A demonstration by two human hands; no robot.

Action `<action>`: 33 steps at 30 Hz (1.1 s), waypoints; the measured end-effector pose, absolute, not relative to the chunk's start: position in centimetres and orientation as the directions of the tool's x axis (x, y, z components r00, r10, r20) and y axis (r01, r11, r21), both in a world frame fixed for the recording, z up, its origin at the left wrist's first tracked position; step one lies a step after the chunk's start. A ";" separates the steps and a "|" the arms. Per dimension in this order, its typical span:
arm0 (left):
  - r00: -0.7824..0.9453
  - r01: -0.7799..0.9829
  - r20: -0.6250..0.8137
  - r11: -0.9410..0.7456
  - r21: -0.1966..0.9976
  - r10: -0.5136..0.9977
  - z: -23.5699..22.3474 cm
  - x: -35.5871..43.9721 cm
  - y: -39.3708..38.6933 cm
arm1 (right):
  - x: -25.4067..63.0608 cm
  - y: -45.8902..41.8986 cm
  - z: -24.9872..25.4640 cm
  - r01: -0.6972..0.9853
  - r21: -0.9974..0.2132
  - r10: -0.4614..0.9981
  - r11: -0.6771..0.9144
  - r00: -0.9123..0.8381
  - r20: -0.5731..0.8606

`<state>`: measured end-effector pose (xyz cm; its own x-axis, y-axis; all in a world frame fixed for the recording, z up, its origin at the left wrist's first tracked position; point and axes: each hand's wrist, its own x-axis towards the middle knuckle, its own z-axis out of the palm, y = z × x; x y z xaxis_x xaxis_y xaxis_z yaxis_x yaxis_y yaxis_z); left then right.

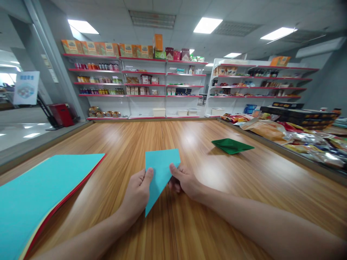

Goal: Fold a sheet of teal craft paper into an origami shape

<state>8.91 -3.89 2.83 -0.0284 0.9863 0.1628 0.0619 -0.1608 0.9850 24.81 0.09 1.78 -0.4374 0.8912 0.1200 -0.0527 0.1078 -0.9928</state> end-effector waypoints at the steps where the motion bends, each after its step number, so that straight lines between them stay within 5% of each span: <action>1: -0.025 0.050 0.160 -0.158 0.986 0.987 2.7 8.9 -3.8 | 24.8 0.0 1.8 -0.045 -0.992 0.868 0.115 -0.481 0.123; 21: 0.243 -0.033 0.158 -0.155 0.987 0.957 2.1 8.5 -3.5 | 24.5 -0.2 1.3 -0.065 -0.989 0.840 0.133 -0.522 0.148; 33: 0.189 -0.029 0.093 -0.089 0.996 0.978 2.5 8.5 -3.6 | 24.5 -0.3 1.8 -0.110 -0.983 0.937 0.147 -0.303 0.174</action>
<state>8.48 -3.58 2.46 0.1890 0.9775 0.0934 -0.0293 -0.0894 0.9956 24.47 -0.32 1.79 -0.3033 0.9369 0.1741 -0.1098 0.1471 -0.9830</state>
